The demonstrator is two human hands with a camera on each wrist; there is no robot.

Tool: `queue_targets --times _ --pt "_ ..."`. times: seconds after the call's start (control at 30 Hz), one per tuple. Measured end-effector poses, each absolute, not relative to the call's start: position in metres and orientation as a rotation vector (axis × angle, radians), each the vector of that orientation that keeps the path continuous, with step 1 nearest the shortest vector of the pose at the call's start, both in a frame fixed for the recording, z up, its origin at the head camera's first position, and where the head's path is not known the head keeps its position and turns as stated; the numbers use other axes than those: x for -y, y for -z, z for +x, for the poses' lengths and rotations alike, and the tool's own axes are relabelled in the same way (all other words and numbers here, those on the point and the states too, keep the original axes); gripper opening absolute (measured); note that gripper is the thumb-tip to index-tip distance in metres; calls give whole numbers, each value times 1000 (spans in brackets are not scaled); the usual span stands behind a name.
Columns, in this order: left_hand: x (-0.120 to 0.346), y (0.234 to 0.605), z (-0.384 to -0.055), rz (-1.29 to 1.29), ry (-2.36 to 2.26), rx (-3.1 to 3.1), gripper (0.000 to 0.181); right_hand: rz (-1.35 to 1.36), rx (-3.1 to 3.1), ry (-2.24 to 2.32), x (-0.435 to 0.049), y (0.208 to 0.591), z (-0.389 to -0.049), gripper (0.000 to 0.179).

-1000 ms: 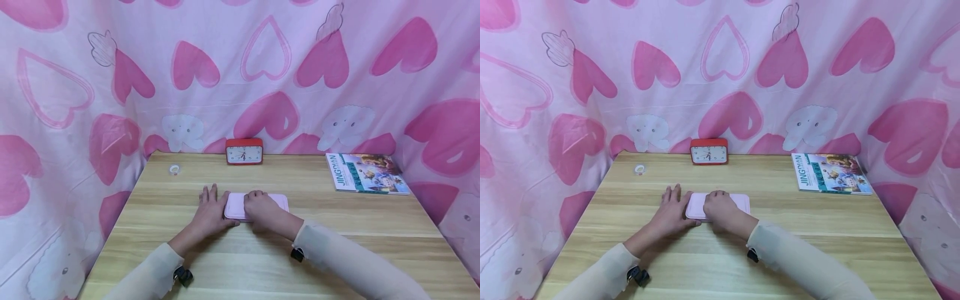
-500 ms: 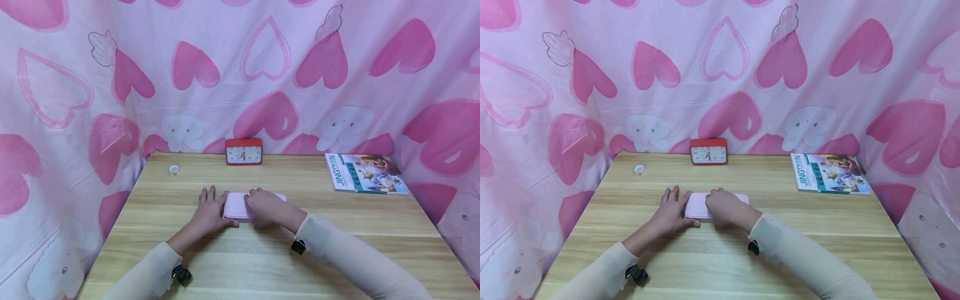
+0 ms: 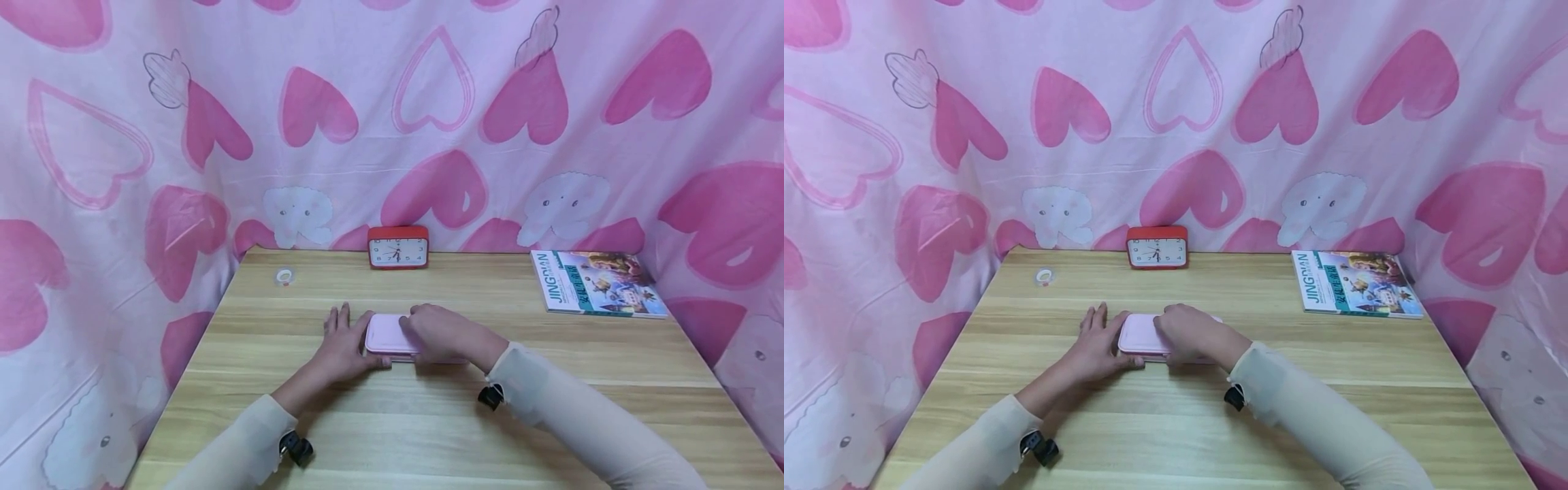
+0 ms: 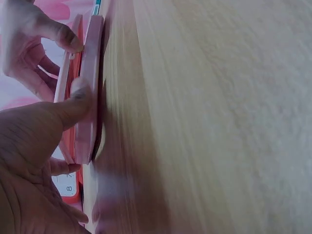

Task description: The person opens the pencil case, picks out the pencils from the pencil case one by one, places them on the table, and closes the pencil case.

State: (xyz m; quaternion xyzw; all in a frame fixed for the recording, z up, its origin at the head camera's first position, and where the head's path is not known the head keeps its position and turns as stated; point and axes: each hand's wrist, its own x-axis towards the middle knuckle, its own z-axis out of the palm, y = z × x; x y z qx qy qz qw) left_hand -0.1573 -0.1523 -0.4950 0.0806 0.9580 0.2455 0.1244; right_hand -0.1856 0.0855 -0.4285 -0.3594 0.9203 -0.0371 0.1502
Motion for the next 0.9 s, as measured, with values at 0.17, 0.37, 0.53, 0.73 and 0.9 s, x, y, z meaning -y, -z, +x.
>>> queue_targets --times 0.17,0.37,0.53,0.73,0.9 --pt "154 496 -158 260 -758 -2775 105 -1032 -2646 82 -85 429 -186 65" --pt "154 494 -159 257 -803 -2779 106 -1033 -2628 178 -90 428 -187 62" --pt "153 493 -160 234 -790 -2789 110 -989 -2579 353 -100 429 -194 67" --pt "152 493 -159 198 -793 -2818 124 -1012 -2485 585 -114 428 -208 61" --pt "149 493 -157 129 -775 -2815 129 -1022 -2426 840 -126 431 -221 49"
